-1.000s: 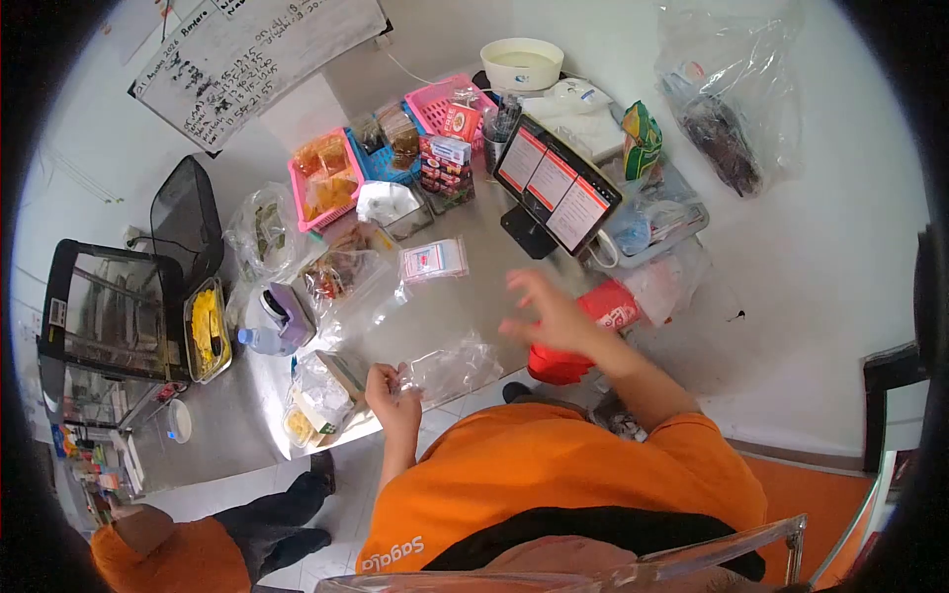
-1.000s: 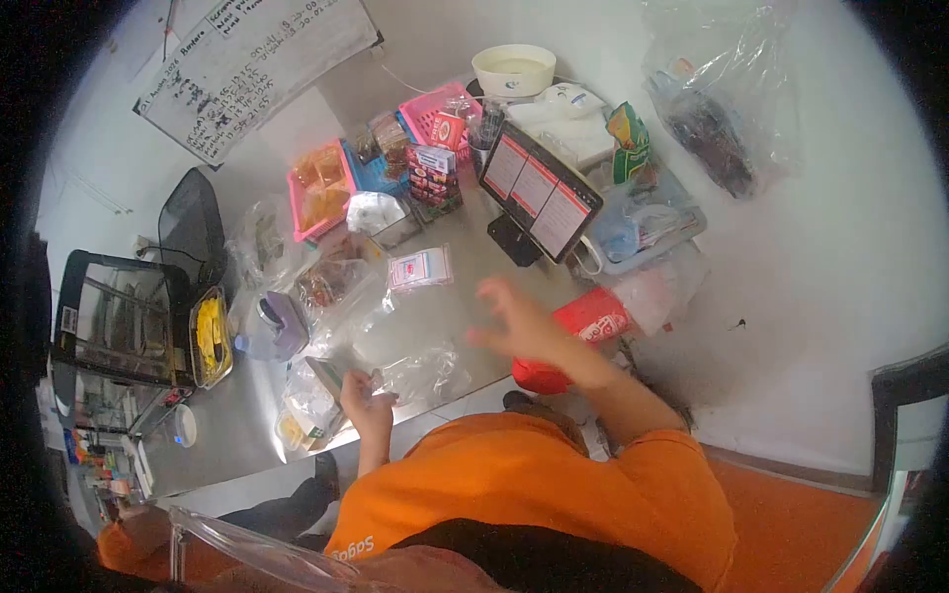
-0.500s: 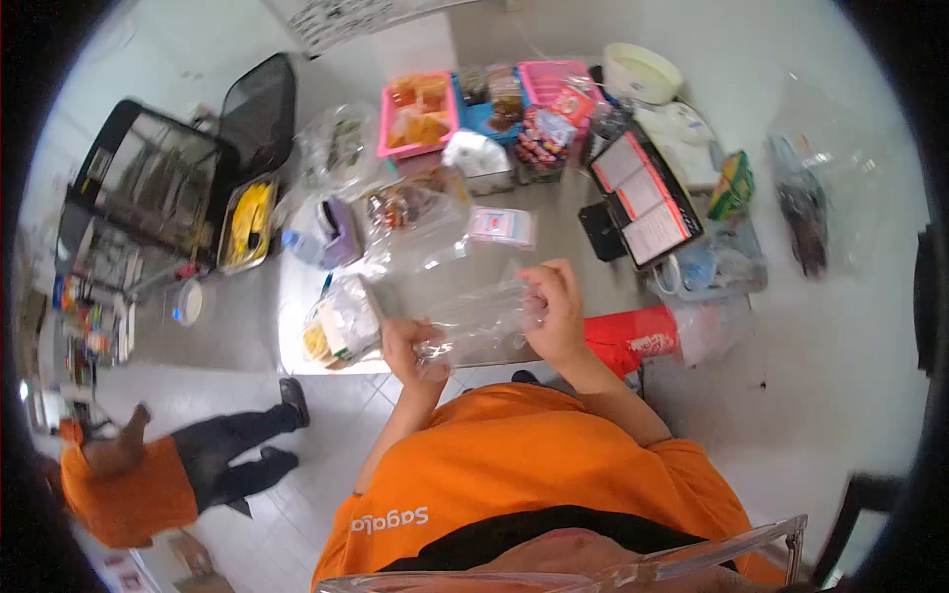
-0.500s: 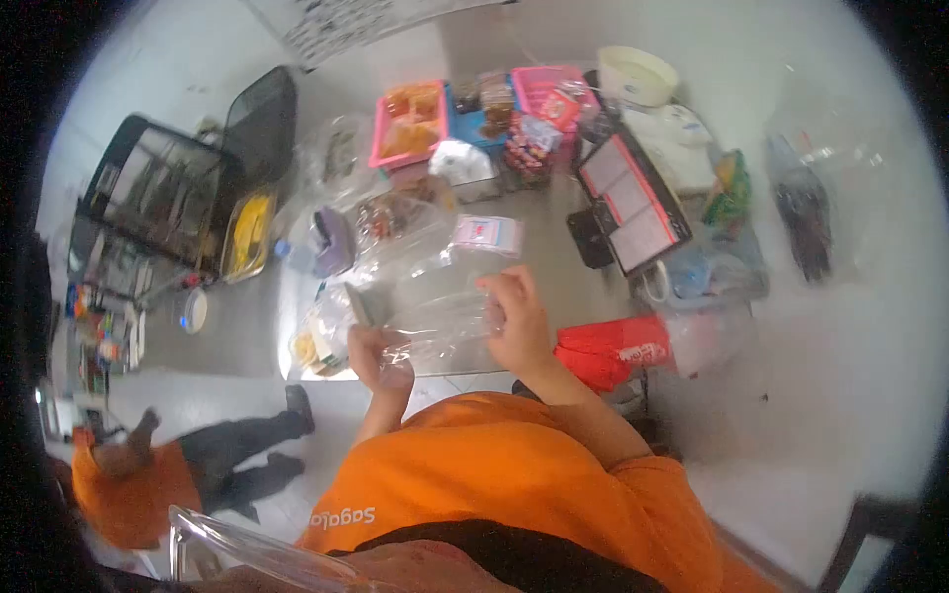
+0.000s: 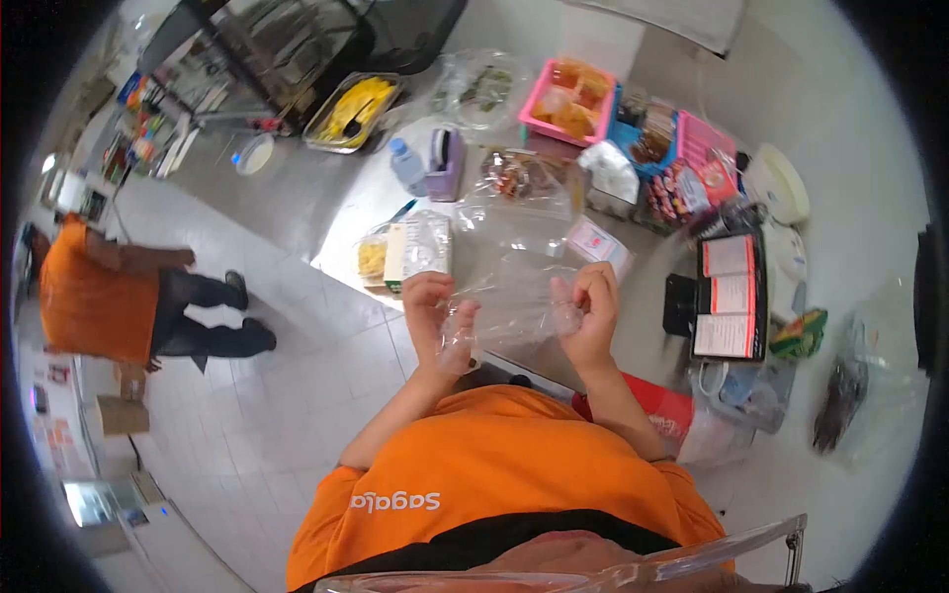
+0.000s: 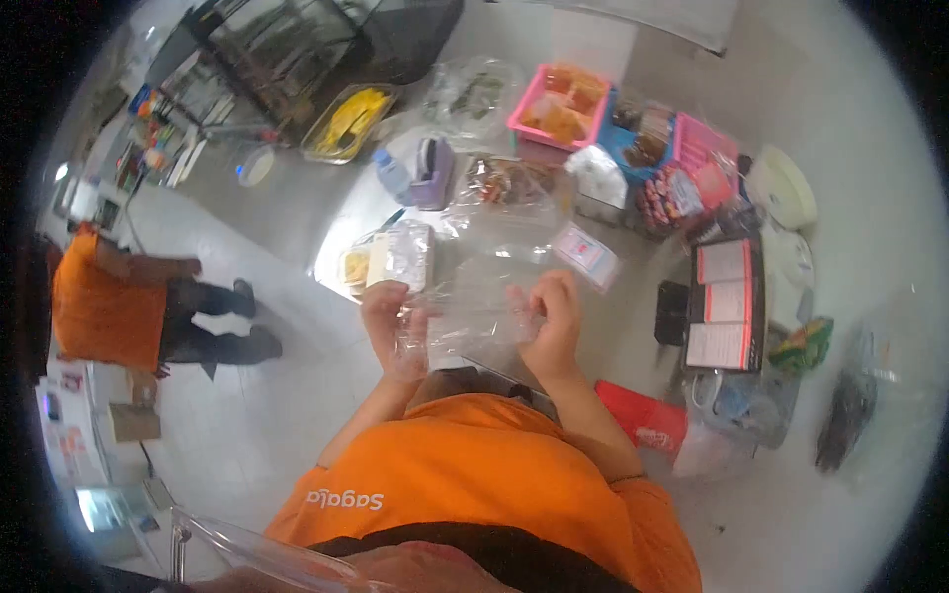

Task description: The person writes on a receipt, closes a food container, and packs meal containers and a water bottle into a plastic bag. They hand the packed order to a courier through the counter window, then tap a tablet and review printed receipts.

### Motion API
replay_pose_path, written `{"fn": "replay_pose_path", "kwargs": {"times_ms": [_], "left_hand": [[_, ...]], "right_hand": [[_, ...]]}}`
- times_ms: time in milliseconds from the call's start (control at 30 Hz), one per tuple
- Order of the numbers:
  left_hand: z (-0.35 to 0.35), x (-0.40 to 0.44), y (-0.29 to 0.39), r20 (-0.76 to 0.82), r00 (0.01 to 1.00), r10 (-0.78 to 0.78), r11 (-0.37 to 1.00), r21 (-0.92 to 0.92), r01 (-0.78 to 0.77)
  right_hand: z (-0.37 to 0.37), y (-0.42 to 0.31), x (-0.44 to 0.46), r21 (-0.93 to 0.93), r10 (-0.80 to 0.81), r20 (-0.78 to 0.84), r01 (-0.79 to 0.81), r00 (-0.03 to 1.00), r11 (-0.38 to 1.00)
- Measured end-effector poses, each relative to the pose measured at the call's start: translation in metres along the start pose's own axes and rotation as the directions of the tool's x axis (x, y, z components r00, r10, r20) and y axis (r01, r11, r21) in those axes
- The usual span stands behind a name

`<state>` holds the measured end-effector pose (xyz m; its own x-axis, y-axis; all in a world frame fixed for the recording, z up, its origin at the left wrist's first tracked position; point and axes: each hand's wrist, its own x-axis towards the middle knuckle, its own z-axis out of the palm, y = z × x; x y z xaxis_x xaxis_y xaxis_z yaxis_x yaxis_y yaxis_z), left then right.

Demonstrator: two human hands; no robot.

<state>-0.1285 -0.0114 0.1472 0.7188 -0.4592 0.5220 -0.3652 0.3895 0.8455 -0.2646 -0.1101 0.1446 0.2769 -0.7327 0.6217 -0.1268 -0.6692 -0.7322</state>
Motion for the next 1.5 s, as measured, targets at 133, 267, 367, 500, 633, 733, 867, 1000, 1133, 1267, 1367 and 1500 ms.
{"fn": "replay_pose_path", "kwargs": {"times_ms": [133, 267, 367, 500, 633, 733, 867, 1000, 1133, 1267, 1367, 1500], "left_hand": [[-0.053, 0.023, -0.009, 0.311, 0.941, 0.134, 0.922, 0.310, -0.233], [-0.097, 0.063, -0.033, 0.180, 0.983, 0.042, 0.898, 0.424, -0.116], [-0.135, 0.101, -0.063, 0.067, 0.972, -0.223, 0.829, 0.537, 0.153], [-0.184, 0.147, -0.090, 0.358, 0.725, -0.589, 0.801, 0.383, 0.461], [-0.232, 0.185, -0.149, 0.291, 0.748, -0.596, 0.791, 0.375, 0.484], [-0.267, 0.220, -0.187, 0.115, 0.719, -0.685, 0.699, 0.379, 0.606], [-0.281, 0.228, -0.245, 0.082, 0.740, -0.668, 0.723, 0.309, 0.618], [-0.268, 0.223, -0.265, 0.097, 0.710, -0.698, 0.695, 0.331, 0.638], [-0.263, 0.216, -0.275, 0.136, 0.630, -0.764, 0.636, 0.316, 0.704], [-0.263, 0.214, -0.279, 0.188, 0.616, -0.765, 0.633, 0.394, 0.666], [-0.263, 0.217, -0.266, 0.211, 0.588, -0.781, 0.624, 0.303, 0.721], [-0.273, 0.205, -0.282, 0.192, 0.497, -0.846, 0.528, 0.180, 0.830]], "right_hand": [[0.036, -0.014, 0.020, 0.078, 0.099, 0.202, -0.117, 0.974, 0.990], [0.096, -0.024, 0.043, -0.062, -0.117, 0.233, 0.135, 0.966, 0.989], [0.137, -0.050, 0.050, 0.134, -0.656, 0.402, 0.668, 0.639, 0.732], [0.238, -0.064, 0.048, -0.116, -0.106, 0.822, 0.347, 0.560, 0.931], [0.320, -0.052, 0.089, 0.063, -0.110, 0.892, 0.120, 0.438, 0.991], [0.349, 0.001, 0.131, -0.163, 0.037, 0.554, 0.066, 0.831, 0.984], [0.357, 0.067, 0.149, -0.653, 0.094, 0.210, 0.068, 0.973, 0.755], [0.355, 0.071, 0.152, -0.514, 0.288, 0.310, -0.095, 0.906, 0.852], [0.351, 0.002, 0.153, -0.365, 0.304, 0.306, -0.183, 0.902, 0.913], [0.366, -0.056, 0.145, -0.261, 0.429, 0.454, -0.344, 0.781, 0.902], [0.396, -0.042, 0.117, -0.184, 0.185, 0.515, -0.103, 0.837, 0.978], [0.423, -0.033, 0.097, -0.200, 0.107, 0.667, 0.039, 0.737, 0.979]]}}
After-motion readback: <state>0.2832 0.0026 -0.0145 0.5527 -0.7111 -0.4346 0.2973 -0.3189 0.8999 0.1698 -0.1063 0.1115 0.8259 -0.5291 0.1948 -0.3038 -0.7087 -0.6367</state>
